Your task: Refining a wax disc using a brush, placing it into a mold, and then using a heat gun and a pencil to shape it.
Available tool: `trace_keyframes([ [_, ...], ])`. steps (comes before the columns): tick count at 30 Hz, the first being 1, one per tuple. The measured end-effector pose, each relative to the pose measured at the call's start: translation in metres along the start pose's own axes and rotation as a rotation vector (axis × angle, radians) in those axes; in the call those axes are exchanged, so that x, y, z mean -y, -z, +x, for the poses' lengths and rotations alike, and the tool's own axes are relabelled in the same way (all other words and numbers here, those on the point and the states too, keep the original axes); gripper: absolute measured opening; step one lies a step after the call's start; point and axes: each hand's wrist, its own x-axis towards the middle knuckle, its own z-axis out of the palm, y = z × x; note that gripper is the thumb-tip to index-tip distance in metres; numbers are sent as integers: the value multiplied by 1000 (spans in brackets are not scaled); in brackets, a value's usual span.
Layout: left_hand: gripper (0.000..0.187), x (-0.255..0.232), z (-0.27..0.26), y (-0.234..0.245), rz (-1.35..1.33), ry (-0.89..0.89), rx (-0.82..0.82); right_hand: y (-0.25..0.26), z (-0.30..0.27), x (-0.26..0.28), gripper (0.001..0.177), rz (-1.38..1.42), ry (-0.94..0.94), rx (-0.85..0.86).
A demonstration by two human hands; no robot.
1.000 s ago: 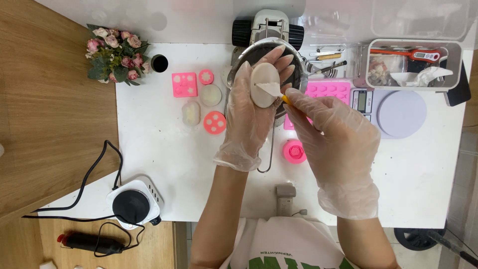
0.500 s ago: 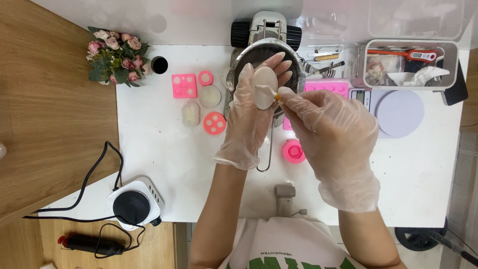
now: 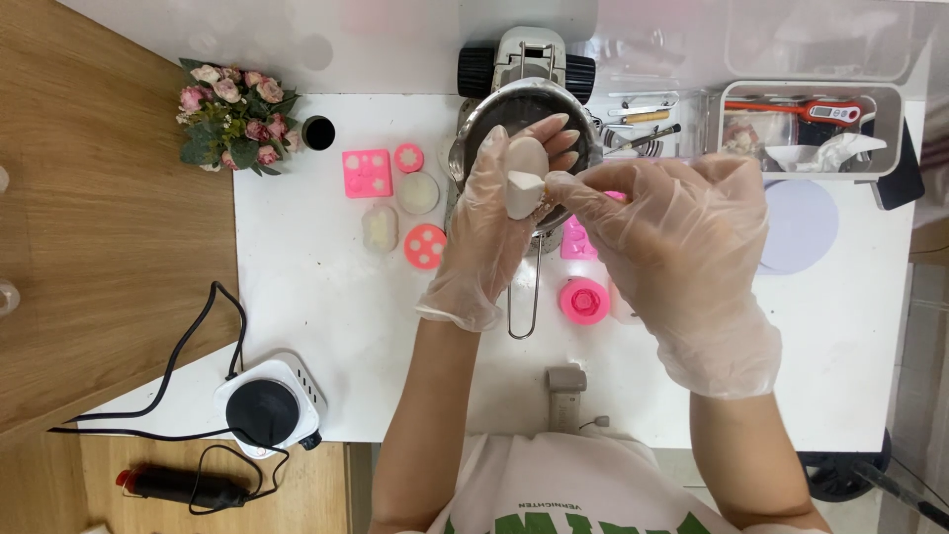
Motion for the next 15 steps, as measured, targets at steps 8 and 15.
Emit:
trace_keyframes([
  [8, 61, -2, -3, 1, 71, 18, -37, 0, 4, -17, 25, -182, 94, 77],
  [15, 59, 1, 4, 5, 104, -26, -87, 1, 5, -19, 21, -96, 178, 19],
])
